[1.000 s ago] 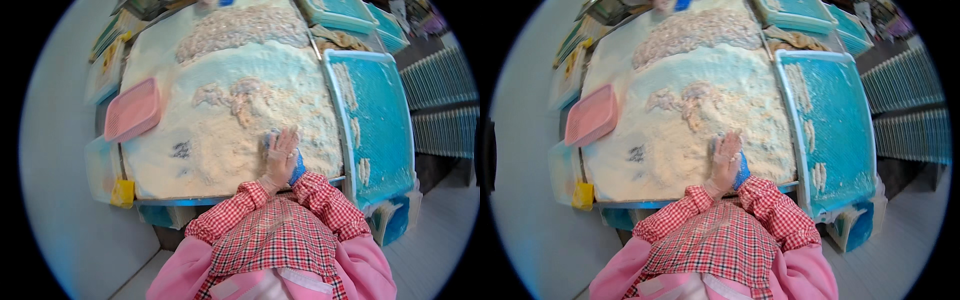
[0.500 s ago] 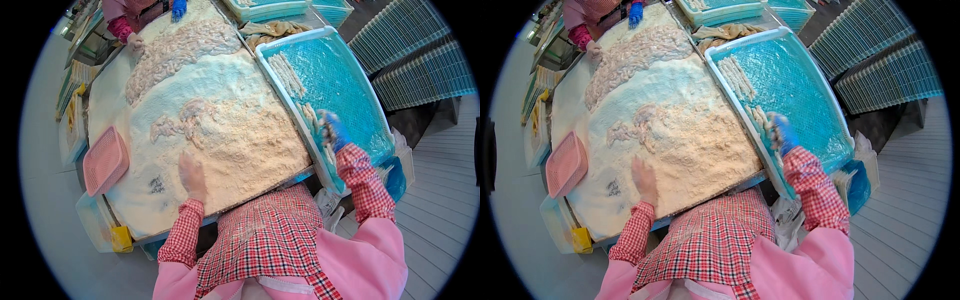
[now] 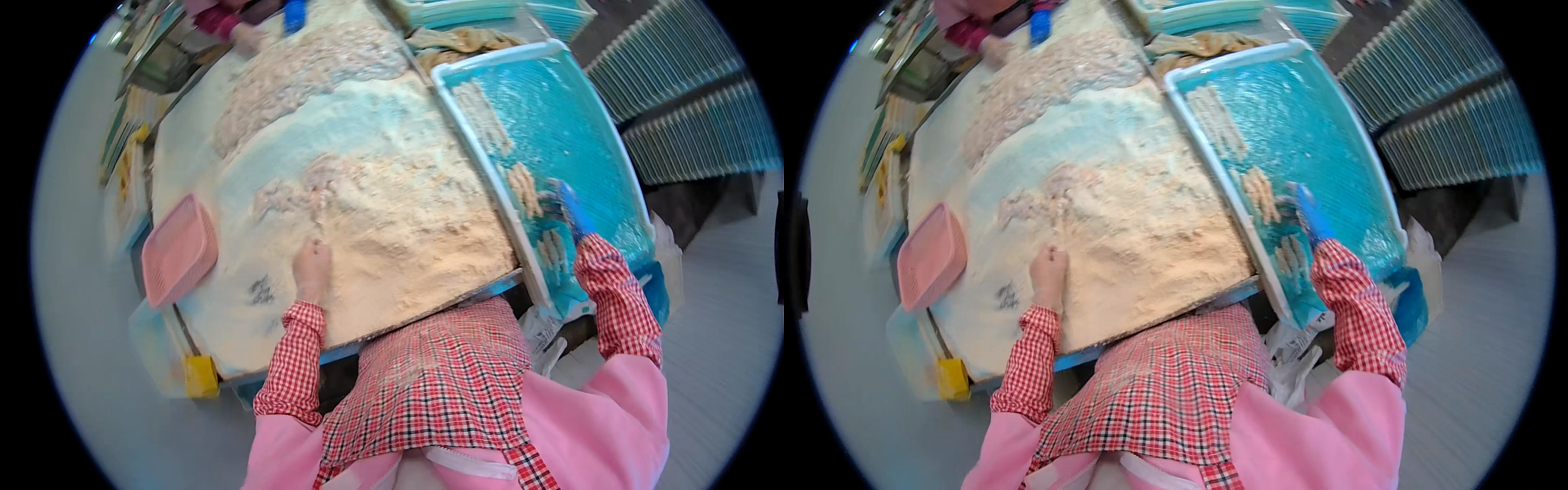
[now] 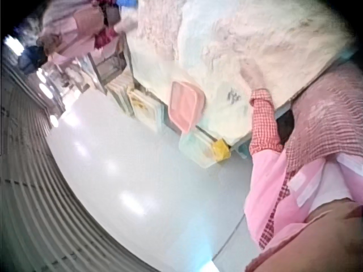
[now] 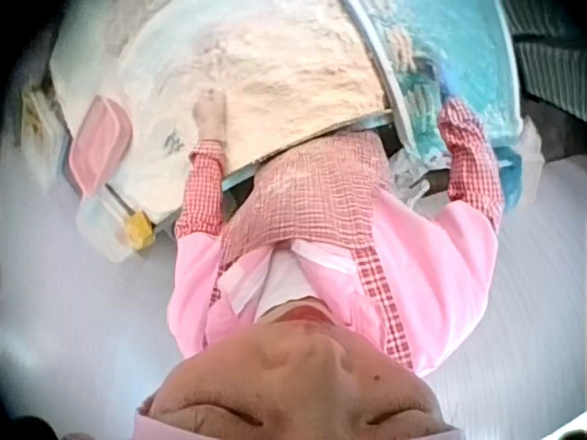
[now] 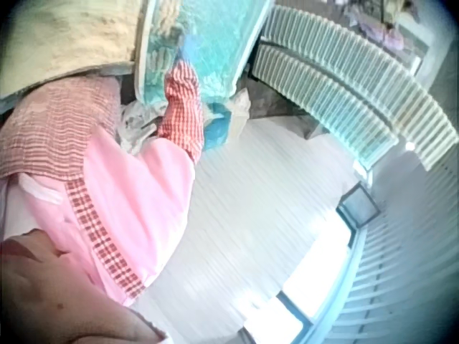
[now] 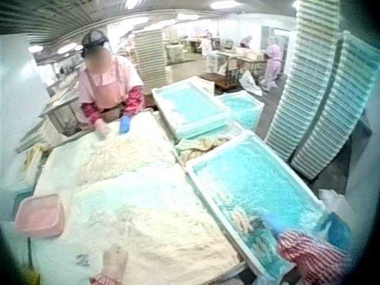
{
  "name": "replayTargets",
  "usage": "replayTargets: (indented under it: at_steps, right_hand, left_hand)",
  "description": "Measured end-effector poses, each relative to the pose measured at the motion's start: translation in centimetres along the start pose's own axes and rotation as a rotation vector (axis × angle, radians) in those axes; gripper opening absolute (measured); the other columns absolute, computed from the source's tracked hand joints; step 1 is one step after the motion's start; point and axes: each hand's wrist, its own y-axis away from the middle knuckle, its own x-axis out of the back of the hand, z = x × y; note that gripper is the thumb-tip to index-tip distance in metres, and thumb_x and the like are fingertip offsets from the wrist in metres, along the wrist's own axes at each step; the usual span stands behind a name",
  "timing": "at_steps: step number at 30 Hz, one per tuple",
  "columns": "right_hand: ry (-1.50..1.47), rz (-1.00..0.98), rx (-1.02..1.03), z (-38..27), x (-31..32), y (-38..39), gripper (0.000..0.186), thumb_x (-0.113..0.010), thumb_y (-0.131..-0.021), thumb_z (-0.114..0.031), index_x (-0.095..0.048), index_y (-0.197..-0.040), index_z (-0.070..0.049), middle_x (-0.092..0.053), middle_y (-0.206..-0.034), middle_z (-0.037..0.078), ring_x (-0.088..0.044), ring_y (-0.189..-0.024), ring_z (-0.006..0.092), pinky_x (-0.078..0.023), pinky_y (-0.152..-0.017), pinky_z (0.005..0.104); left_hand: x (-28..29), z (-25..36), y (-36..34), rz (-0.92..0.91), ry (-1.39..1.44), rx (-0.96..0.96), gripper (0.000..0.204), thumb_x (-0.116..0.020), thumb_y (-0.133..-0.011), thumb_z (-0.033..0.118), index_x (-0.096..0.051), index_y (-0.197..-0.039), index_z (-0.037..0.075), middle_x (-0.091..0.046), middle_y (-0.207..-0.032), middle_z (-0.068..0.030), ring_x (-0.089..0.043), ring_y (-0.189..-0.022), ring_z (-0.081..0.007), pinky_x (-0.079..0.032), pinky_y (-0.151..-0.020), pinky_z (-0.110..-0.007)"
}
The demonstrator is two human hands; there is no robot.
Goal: The person repeatedly takes small portions of dough from a floured surface, rolls them into elongated shapes by hand, and places them into a blue tray. The process is continuous and repetitive throughout the clip.
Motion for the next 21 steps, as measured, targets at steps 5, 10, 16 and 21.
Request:
replayTargets:
  at_steps: [5,10,16,21]
  right_hand:
    - [0.379,0.177,0.736,1.4,-6.2,0.6,0.036,-0.052,-0.096,-0.024,-0.053,-0.127,-0.006,-0.06,-0.12,0.01,-0.058,-0.105,0.0181,-0.044,-0.091,0.0309]
    - [0.757,-0.103,0.885,1.4,-21.6,3.1,0.049,-0.062,-0.089,-0.03,-0.05,-0.131,-0.009,-0.053,-0.128,0.017,-0.053,-0.114,0.0282,-0.043,-0.095,0.0383]
    - [1.133,-0.185,1.09,5.1,-28.9,1.8,0.035,-0.062,-0.081,-0.011,-0.061,-0.116,-0.014,-0.058,-0.112,0.012,-0.056,-0.1,0.0308,-0.046,-0.084,0.0417]
    - [1.226,-0.136,0.949,1.8,-26.2,4.7,0.024,-0.057,-0.083,-0.008,-0.066,-0.104,-0.015,-0.063,-0.1,0.011,-0.059,-0.09,0.0303,-0.046,-0.081,0.0389]
  left_hand:
    - [4.2,-1.5,4.5,-0.303,-0.192,0.054,0.036,-0.059,-0.082,0.035,-0.065,-0.107,0.009,-0.065,-0.096,-0.0202,-0.063,-0.089,-0.0324,-0.048,-0.078,-0.043]
    - [-0.8,-2.7,3.4,0.201,-0.117,-0.221,0.05,-0.059,-0.084,0.029,-0.051,-0.128,0.005,-0.059,-0.116,-0.0205,-0.057,-0.104,-0.0349,-0.047,-0.085,-0.04]
    - [-0.2,-1.8,4.0,-0.151,0.785,0.206,0.059,-0.056,-0.084,0.012,-0.037,-0.139,0.001,-0.057,-0.121,-0.023,-0.057,-0.106,-0.0341,-0.047,-0.088,-0.042]
    - [2.7,-0.7,5.2,0.063,0.511,-0.01,0.054,-0.051,-0.084,0.008,-0.042,-0.137,0.005,-0.058,-0.12,-0.0228,-0.061,-0.103,-0.0305,-0.048,-0.09,-0.038]
